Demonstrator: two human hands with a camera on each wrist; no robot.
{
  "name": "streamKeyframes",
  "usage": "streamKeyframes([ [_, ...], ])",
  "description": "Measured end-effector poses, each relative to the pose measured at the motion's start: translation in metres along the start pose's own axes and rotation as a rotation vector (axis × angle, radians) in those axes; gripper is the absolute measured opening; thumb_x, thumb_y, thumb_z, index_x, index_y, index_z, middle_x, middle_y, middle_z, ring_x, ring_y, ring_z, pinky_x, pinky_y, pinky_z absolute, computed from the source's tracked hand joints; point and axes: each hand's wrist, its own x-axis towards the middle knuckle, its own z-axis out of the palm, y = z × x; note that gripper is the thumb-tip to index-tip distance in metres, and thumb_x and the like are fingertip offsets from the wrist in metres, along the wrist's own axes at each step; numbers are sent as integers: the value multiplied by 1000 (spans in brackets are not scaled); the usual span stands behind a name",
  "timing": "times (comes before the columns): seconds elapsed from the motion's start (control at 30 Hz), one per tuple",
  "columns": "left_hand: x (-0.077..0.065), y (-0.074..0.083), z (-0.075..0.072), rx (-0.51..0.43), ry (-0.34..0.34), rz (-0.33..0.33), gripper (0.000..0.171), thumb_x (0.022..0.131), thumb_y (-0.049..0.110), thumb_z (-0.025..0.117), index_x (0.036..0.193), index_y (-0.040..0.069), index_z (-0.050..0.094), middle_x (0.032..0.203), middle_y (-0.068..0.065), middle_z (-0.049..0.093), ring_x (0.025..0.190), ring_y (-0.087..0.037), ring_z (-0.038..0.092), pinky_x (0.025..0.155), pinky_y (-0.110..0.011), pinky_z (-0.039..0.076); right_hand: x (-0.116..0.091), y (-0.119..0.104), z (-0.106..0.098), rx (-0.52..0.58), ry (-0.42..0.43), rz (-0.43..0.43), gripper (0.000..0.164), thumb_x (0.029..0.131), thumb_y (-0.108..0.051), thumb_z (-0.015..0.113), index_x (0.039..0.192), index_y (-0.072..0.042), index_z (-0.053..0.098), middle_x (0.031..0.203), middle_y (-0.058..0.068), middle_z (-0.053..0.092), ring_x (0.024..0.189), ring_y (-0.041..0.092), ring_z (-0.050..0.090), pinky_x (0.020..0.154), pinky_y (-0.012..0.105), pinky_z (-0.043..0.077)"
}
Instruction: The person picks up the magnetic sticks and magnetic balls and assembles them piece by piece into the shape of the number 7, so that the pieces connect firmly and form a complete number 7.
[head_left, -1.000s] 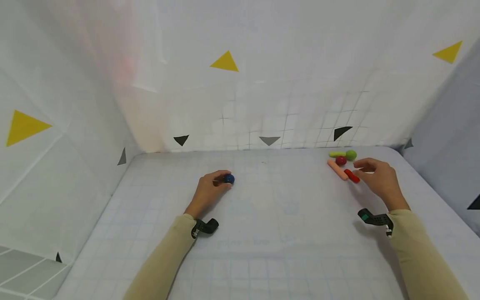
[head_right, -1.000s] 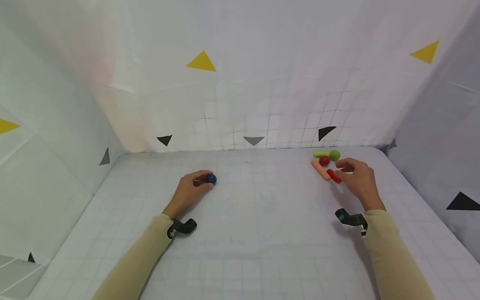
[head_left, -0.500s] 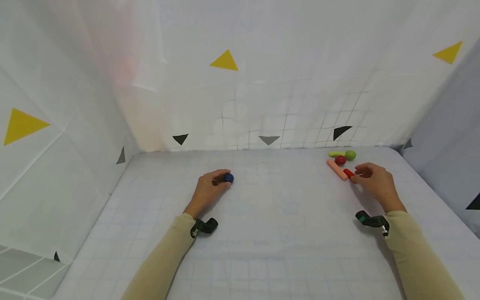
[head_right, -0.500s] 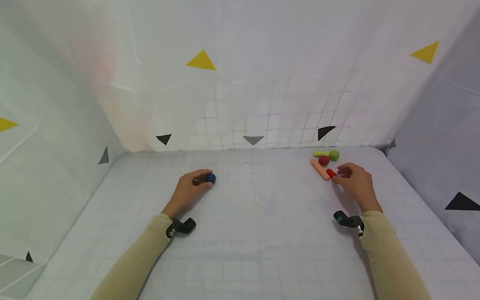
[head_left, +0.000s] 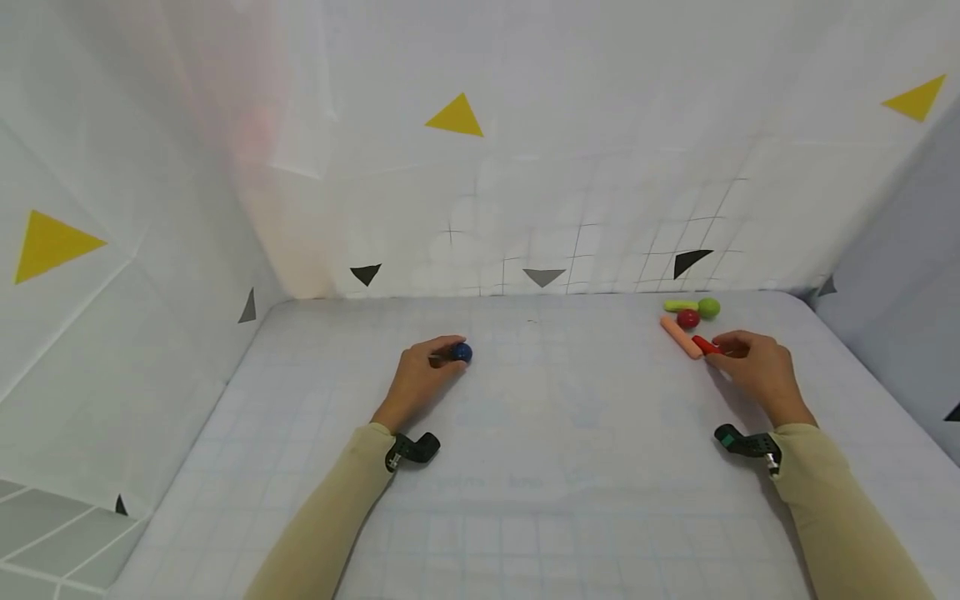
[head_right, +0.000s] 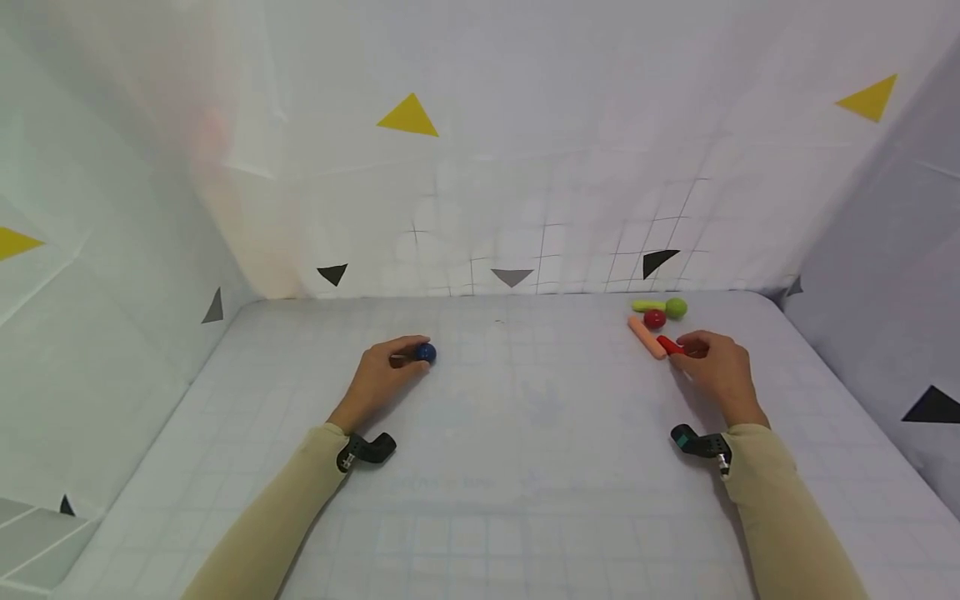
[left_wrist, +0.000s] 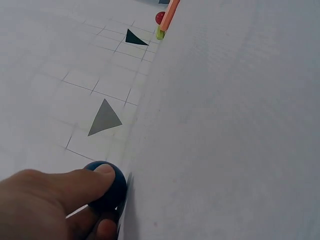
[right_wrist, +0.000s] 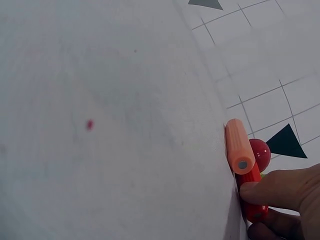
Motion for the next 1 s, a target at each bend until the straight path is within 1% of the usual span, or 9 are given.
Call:
streamKeyframes([
  [0.2, -1, -1, -1, -11, 3, -4, 42, 94, 17, 80, 135, 13, 71, 120, -7, 73, 99, -21, 68, 93, -42, 54, 0, 2, 1, 11, 18, 24, 39, 99, -16, 72, 128, 9, 64, 118, 32, 63, 107, 46, 54, 86, 56, 48],
  [0.33, 0, -2, 0, -13, 2, -14, 43, 95, 18, 80, 136, 10, 70, 119, -8, 73, 100, -22, 68, 93, -42, 53, -1, 2, -2, 33, 36, 34, 41, 100, -18, 70, 131, 8, 64, 121, 31, 64, 110, 45, 54, 79, 46, 49],
  [0.47, 1, -2, 0, -5, 3, -21, 42, 95, 18, 80, 135, 12, 71, 119, -7, 73, 100, -22, 67, 93, -42, 53, -2, -1, -6, 58, 47, 50, 44, 102, -23, 68, 135, 6, 63, 124, 31, 63, 111, 44, 55, 74, 36, 46],
  [0.6, 1, -1, 0, 3, 6, -18, 41, 94, 18, 80, 134, 12, 71, 118, -7, 73, 99, -22, 68, 92, -42, 54, 0, -5, -7, 70, 75, 37, 44, 103, -25, 68, 135, 5, 63, 123, 30, 65, 111, 44, 56, 76, 39, 45],
  [0.73, 0, 1, -2, 0, 6, -24, 42, 95, 18, 80, 135, 11, 71, 118, -8, 73, 99, -22, 69, 93, -42, 54, 2, -10, -5, 81, 107, 12, 42, 102, -23, 69, 133, 5, 64, 120, 29, 66, 112, 44, 57, 80, 43, 44],
  [0.87, -1, 3, -2, -4, 9, -35, 42, 94, 17, 81, 134, 11, 71, 119, -8, 73, 99, -22, 68, 93, -41, 54, 1, -16, -4, 88, 107, 10, 42, 102, -23, 69, 133, 5, 65, 121, 29, 66, 114, 44, 57, 81, 43, 44],
  [1.0, 1, 3, 0, -6, 10, -22, 41, 94, 17, 80, 134, 12, 71, 119, -8, 73, 99, -22, 68, 92, -41, 54, -2, -22, -8, 82, 104, 8, 42, 102, -23, 69, 134, 5, 64, 122, 29, 66, 116, 46, 56, 80, 44, 46],
])
